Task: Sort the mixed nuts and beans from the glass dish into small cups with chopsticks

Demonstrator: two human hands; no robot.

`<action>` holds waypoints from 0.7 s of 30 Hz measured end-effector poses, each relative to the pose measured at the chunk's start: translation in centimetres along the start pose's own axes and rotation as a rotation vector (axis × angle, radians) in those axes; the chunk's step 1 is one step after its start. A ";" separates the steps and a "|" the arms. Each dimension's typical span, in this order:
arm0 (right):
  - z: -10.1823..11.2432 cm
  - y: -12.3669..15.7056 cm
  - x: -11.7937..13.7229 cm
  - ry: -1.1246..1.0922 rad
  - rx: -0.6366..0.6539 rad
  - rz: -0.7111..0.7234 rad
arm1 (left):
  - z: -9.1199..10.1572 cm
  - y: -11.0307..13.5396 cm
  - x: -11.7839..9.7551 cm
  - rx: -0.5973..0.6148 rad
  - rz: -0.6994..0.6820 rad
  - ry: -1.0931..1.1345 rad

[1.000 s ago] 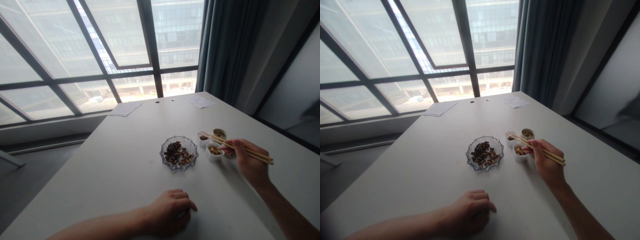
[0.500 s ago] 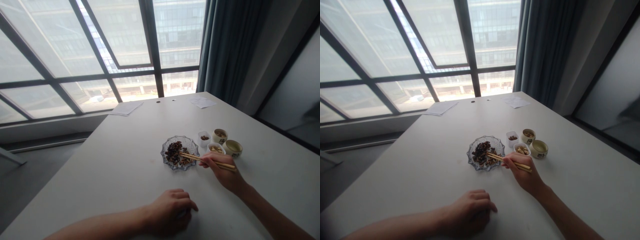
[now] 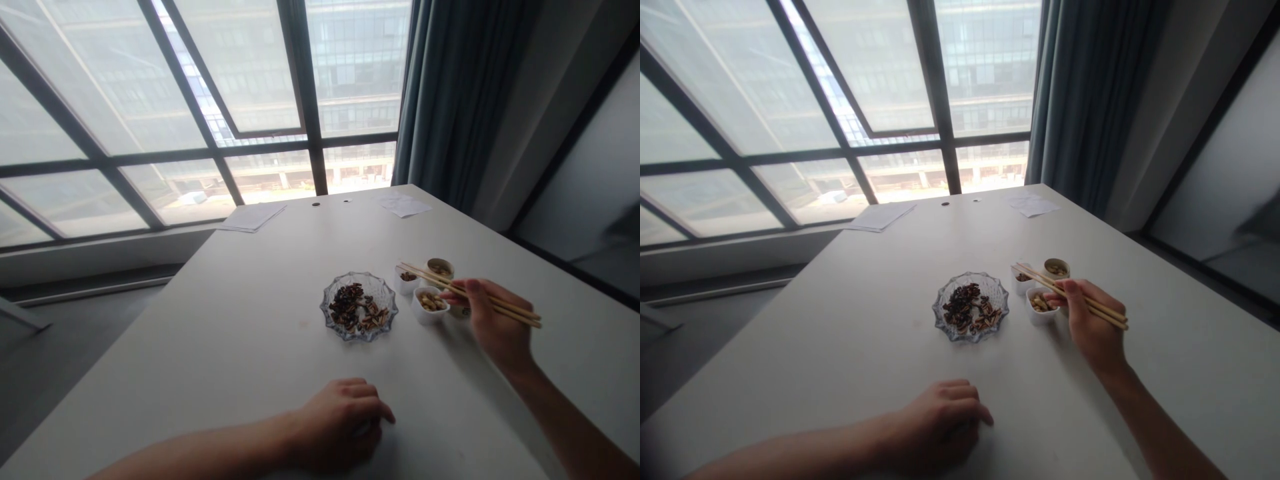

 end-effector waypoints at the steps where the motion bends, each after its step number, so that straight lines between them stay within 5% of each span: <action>1: -0.7 0.4 0.1 -0.016 0.038 0.012 | 0.0 0.0 0.0 0.001 -0.001 0.001; 7: -7.1 3.7 -0.2 -0.036 0.437 0.018 | 0.2 -0.2 -0.1 -0.009 0.001 0.010; 11: -9.4 4.8 -1.3 -0.017 0.559 -0.002 | 0.3 -0.2 -0.1 -0.005 0.001 0.007; 16: -9.0 4.8 -1.2 0.008 0.504 0.028 | -0.1 -0.1 0.0 0.025 0.001 0.004; 21: -5.9 3.4 0.5 -0.004 0.301 0.058 | 0.0 -0.1 0.1 0.021 0.022 0.004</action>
Point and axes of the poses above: each hand's wrist, its own y-axis away from the middle knuckle, its own z-axis out of the back of the hand, x = y × z, the point moved 10 cm from there along -y, towards the middle knuckle, and after that the axes turned 7 degrees about -z, right-handed, at the moved point
